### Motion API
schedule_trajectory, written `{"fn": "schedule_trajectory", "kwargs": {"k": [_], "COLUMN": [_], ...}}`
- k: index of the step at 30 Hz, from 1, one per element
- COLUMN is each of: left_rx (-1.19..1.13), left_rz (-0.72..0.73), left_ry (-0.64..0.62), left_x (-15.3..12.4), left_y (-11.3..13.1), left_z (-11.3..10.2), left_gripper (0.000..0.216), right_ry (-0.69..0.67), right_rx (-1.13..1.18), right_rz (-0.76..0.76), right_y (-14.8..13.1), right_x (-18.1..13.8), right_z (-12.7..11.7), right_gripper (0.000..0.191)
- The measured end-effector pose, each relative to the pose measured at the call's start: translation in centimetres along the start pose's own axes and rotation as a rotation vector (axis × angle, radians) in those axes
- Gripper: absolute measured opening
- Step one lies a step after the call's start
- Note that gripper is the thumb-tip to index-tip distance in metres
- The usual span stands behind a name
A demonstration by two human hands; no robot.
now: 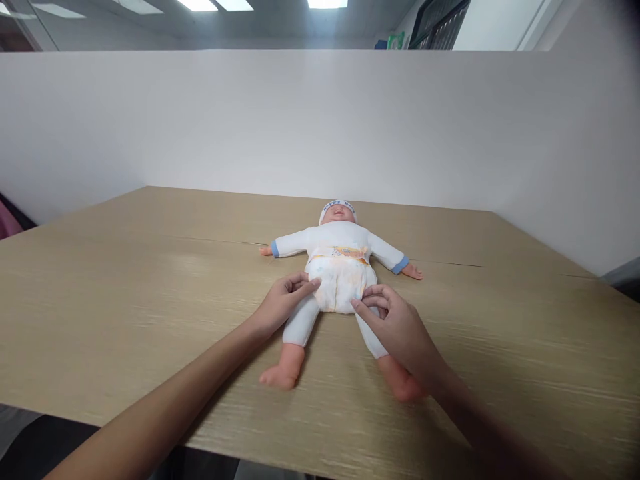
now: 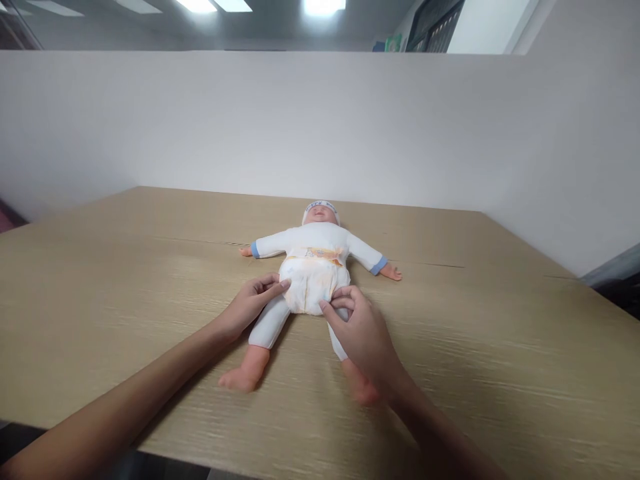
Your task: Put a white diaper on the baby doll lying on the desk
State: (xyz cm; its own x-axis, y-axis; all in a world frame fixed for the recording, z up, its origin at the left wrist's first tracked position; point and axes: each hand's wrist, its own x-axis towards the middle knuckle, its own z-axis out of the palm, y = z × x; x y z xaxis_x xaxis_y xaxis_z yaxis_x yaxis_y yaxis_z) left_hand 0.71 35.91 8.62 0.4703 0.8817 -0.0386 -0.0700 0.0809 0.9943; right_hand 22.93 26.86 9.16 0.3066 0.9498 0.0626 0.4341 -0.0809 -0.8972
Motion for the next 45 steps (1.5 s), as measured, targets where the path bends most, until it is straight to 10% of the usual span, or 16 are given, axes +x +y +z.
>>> {"fn": "schedule_trajectory", "kwargs": {"k": [33,45], "left_rx": [0.054,0.237], "left_rz": [0.054,0.166], "left_ry": [0.01,0.166], "left_x": [0.0,0.1], "left_y": [0.0,-1.0], "left_z": [0.2,-0.2], "left_gripper": [0.046,0.042], "right_ry": [-0.084,0.094], "right_rx": [-0.179,-0.218], "right_rz": [-0.165,-0.189], "right_y": [1.0,0.4], "right_x": [0.6,-0.4], "right_z": [0.1,0.3], "right_gripper": [0.027,0.032]}}
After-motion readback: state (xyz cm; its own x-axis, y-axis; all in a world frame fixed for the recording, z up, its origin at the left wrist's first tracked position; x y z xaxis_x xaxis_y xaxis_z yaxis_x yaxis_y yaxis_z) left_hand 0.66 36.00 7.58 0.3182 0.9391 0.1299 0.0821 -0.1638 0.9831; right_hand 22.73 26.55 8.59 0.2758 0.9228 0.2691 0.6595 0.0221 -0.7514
